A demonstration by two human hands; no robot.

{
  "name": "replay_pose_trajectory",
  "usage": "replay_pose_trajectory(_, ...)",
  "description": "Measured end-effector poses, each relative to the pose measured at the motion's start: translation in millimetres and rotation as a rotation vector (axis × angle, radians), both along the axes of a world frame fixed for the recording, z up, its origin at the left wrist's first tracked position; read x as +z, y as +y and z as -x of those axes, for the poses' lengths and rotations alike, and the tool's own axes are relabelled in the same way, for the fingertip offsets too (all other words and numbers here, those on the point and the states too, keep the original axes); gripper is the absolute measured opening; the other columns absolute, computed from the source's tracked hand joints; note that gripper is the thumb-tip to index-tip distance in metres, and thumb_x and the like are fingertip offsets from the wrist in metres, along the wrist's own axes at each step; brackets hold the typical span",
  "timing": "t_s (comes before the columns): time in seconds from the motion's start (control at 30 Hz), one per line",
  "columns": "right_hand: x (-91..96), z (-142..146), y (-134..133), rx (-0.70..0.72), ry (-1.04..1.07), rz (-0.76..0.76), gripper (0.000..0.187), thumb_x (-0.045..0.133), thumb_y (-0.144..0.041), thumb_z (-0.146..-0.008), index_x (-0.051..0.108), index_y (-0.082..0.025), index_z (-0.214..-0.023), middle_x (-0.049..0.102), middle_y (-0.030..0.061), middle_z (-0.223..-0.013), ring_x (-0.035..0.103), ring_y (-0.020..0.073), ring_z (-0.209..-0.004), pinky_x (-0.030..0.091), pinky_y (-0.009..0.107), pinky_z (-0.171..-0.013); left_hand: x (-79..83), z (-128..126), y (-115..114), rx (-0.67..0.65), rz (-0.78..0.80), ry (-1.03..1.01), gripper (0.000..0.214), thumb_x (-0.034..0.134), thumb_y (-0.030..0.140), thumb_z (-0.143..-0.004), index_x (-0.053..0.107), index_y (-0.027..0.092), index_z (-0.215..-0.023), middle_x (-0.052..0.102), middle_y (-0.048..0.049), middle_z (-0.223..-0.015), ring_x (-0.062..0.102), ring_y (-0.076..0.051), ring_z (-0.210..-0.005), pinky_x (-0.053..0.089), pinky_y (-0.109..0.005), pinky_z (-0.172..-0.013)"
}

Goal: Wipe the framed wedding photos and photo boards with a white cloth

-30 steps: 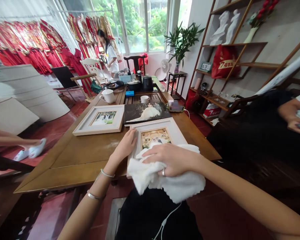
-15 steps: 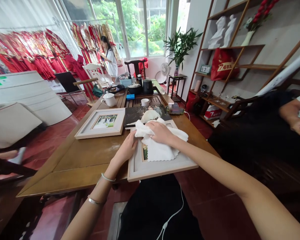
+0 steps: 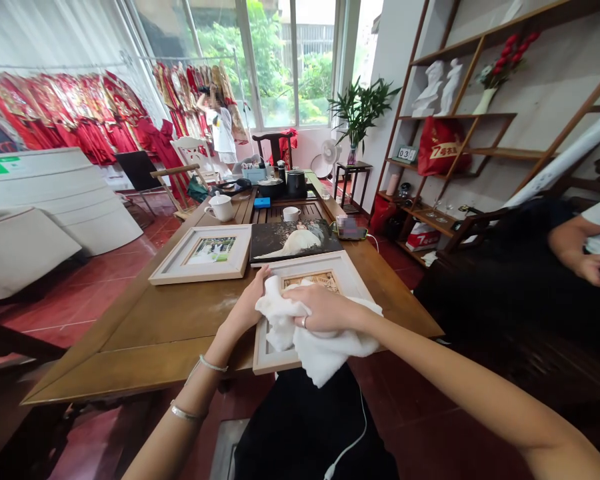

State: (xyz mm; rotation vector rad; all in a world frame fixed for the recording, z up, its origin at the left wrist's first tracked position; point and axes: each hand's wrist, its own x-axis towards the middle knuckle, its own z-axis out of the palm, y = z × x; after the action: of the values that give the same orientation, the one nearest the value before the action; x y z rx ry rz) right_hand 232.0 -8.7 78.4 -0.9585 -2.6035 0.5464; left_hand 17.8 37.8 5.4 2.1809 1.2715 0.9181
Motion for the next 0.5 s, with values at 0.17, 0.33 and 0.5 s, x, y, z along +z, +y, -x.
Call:
replay_pose_trajectory(0.17,-1.3,4.8,-26.1,0.232,0.051,-0.052,0.045,0.062,-0.014,-0.072,0.061,-0.014,-0.116,0.067,0.012,-0.113,0.06,0.0259,-0.104,0.045,0.038,-0.09,0.7,3.6,4.2,0.0,0.002,-0.005,0.06,0.046,0.019,-0.087,0.028,0.01,-0.144,0.042,-0.0242,-0.147,0.045,-0.029,-0.135,0.035,-0.048,-0.111)
replay_pose_trajectory(0.33,3.3,-8.8,-44.8,0.403,0.114,-0.094,0.055,0.06,-0.012,-0.069,0.059,-0.013,-0.123,0.064,0.0138,-0.125,0.058,0.026,-0.112,0.044,0.04,-0.097,4.2,-0.8,1.7,0.072,0.002,0.092,0.052,0.042,0.019,-0.09,0.034,0.007,-0.14,0.043,-0.0245,-0.146,0.043,-0.029,-0.136,0.034,-0.047,-0.113)
replay_pose_trajectory(0.5,13.9,-42.9,-52.6,0.253,0.009,-0.045,0.048,0.06,-0.014,-0.072,0.063,-0.016,-0.12,0.067,0.0116,-0.122,0.06,0.0242,-0.112,0.047,0.038,-0.095,6.4,-1.0,-1.3,0.058,-0.016,0.107,0.049,0.041,0.019,-0.091,0.035,0.01,-0.139,0.044,-0.0219,-0.146,0.042,-0.027,-0.137,0.033,-0.046,-0.114)
